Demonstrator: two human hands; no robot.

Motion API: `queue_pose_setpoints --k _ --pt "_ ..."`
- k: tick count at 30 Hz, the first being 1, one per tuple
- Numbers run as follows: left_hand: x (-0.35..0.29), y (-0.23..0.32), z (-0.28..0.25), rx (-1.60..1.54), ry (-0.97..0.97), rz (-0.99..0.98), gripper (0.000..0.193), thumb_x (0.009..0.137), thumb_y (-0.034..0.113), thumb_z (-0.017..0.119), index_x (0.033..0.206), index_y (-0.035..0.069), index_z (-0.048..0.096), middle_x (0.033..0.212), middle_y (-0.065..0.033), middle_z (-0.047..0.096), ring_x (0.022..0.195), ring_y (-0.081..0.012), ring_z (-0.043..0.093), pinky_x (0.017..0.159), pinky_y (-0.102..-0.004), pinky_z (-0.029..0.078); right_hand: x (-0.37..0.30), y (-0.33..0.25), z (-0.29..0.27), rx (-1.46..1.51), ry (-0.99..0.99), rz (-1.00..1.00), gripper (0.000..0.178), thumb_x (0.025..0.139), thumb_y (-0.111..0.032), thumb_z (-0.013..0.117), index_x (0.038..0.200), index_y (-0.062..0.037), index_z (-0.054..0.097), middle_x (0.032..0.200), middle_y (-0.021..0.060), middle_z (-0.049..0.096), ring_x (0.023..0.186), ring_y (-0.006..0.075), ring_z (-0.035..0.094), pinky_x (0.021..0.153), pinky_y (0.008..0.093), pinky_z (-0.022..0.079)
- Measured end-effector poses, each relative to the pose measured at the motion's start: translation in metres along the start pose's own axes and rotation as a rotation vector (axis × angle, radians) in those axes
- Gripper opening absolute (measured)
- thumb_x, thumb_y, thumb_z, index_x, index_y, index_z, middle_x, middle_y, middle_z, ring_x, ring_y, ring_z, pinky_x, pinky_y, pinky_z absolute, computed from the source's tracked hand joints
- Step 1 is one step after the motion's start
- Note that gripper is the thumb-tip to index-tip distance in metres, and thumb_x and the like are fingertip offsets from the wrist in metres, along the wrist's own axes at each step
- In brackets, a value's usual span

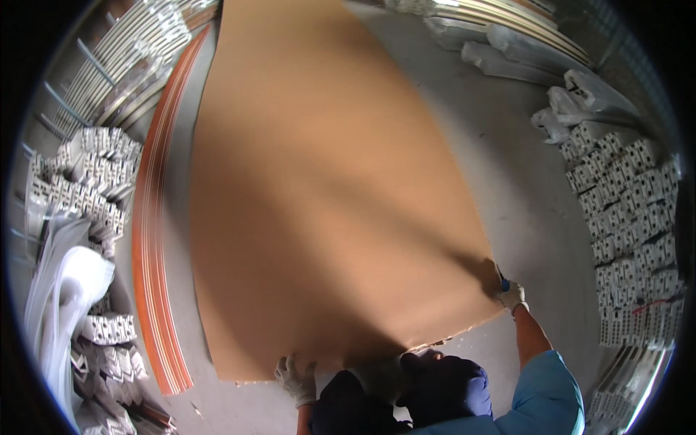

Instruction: The person puts on gloves, then uses a utility knife to cut a large sheet of cardboard on the floor into smaller pieces. They repeatedly position, cut, and separate the cardboard sections.

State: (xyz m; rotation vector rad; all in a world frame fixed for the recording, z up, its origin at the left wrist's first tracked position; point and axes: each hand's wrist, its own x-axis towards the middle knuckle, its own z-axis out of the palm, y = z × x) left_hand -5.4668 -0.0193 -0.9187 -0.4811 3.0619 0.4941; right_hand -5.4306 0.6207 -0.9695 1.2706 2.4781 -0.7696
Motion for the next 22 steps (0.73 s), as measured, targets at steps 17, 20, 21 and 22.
queue_pose_setpoints --k 17,20,21,22 --pt "0.023 0.000 0.024 0.259 -0.297 0.100 0.090 0.066 0.053 0.075 0.144 0.027 0.038 0.151 -0.0220 0.027 0.133 -0.0516 0.027 0.102 -0.0637 0.028 -0.028 -0.014 -0.008 -0.046 0.047 -0.041 0.027 0.071 -0.023 0.077 0.092 -0.0078 0.069 0.080 0.0116 0.070 0.071 0.0255 0.066 0.069 0.0384 0.051" --pt "0.018 0.002 0.024 0.257 -0.318 0.087 0.089 0.068 0.051 0.075 0.145 0.027 0.037 0.152 -0.0216 0.026 0.134 -0.0512 0.025 0.102 -0.0640 0.027 -0.024 -0.008 -0.002 -0.072 0.038 -0.039 0.028 0.071 -0.023 0.077 0.093 -0.0080 0.069 0.082 0.0112 0.071 0.072 0.0243 0.067 0.068 0.0376 0.052" --pt "0.018 0.004 0.025 0.265 -0.315 0.082 0.088 0.069 0.051 0.074 0.145 0.027 0.037 0.152 -0.0214 0.026 0.135 -0.0511 0.025 0.102 -0.0640 0.027 -0.023 -0.006 -0.003 -0.056 0.037 -0.061 0.030 0.070 -0.026 0.077 0.093 -0.0090 0.070 0.083 0.0122 0.071 0.075 0.0266 0.067 0.072 0.0382 0.052" --pt "0.018 0.005 0.025 0.275 -0.314 0.074 0.087 0.071 0.052 0.073 0.145 0.027 0.037 0.152 -0.0211 0.026 0.135 -0.0510 0.024 0.102 -0.0640 0.027 -0.021 -0.003 -0.002 -0.064 0.028 -0.026 0.031 0.069 -0.028 0.077 0.094 -0.0101 0.071 0.084 0.0132 0.071 0.079 0.0290 0.067 0.076 0.0388 0.052"
